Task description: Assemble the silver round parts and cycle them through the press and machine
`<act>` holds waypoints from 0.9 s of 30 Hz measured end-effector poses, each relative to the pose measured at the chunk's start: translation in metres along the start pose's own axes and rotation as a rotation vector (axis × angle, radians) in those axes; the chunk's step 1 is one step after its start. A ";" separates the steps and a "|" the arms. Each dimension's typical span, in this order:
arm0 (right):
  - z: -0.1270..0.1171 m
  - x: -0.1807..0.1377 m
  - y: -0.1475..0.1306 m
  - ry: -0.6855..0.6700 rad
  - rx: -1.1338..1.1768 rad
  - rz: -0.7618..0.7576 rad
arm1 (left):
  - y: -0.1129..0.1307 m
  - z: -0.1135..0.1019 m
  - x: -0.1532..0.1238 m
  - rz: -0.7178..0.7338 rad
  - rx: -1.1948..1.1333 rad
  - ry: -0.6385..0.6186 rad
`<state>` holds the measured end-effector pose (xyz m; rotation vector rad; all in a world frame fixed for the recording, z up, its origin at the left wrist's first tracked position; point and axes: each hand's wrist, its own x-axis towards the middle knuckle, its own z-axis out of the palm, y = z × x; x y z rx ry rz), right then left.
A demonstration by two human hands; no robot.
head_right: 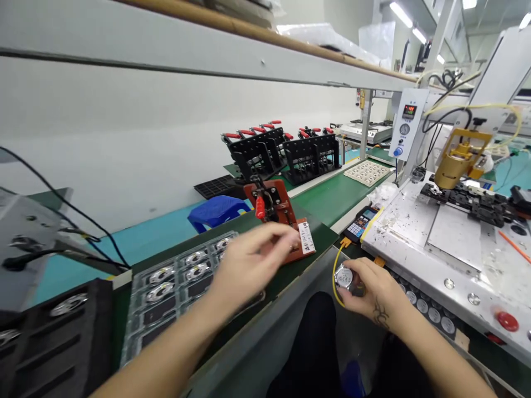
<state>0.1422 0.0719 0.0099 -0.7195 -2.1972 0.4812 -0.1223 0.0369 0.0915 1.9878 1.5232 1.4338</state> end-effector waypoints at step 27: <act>0.123 0.122 0.072 -0.188 0.287 0.072 | -0.159 -0.023 -0.016 -0.455 0.180 -0.283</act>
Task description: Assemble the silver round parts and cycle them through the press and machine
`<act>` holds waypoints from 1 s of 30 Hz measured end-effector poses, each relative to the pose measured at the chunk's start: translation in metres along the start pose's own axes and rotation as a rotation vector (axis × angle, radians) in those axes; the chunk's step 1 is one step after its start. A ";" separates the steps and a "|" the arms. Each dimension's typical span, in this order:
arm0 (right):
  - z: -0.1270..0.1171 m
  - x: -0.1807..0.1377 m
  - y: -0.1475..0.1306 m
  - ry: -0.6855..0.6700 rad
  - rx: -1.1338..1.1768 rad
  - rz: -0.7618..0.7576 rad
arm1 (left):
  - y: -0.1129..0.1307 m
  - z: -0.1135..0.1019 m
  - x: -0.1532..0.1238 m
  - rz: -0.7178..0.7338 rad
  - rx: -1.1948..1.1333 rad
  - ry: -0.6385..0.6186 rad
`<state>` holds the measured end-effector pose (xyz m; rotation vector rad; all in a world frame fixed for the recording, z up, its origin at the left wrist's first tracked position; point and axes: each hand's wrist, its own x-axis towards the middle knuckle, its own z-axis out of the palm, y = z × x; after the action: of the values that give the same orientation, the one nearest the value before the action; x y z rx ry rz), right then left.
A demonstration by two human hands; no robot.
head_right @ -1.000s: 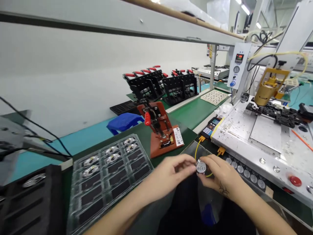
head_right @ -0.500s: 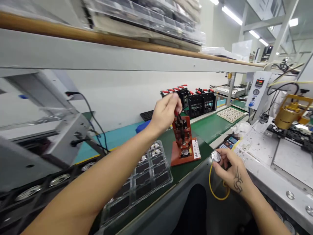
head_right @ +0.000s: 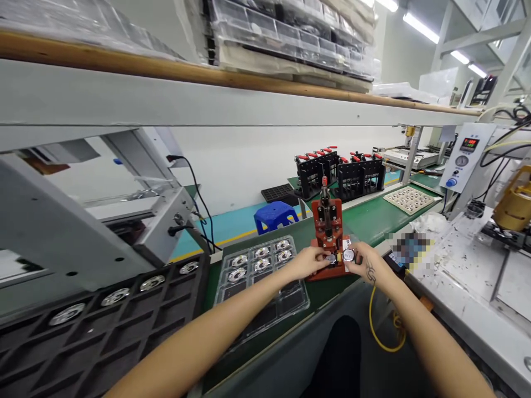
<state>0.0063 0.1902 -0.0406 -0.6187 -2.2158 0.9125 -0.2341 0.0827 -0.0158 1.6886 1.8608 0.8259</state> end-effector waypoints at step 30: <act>-0.043 0.142 -0.070 0.086 0.003 -0.063 | 0.008 -0.110 -0.135 0.013 -0.134 0.301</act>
<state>-0.0711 0.2526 0.0903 -0.5728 -2.1447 0.8416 -0.2914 -0.0632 0.0608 1.5633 1.9366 1.2393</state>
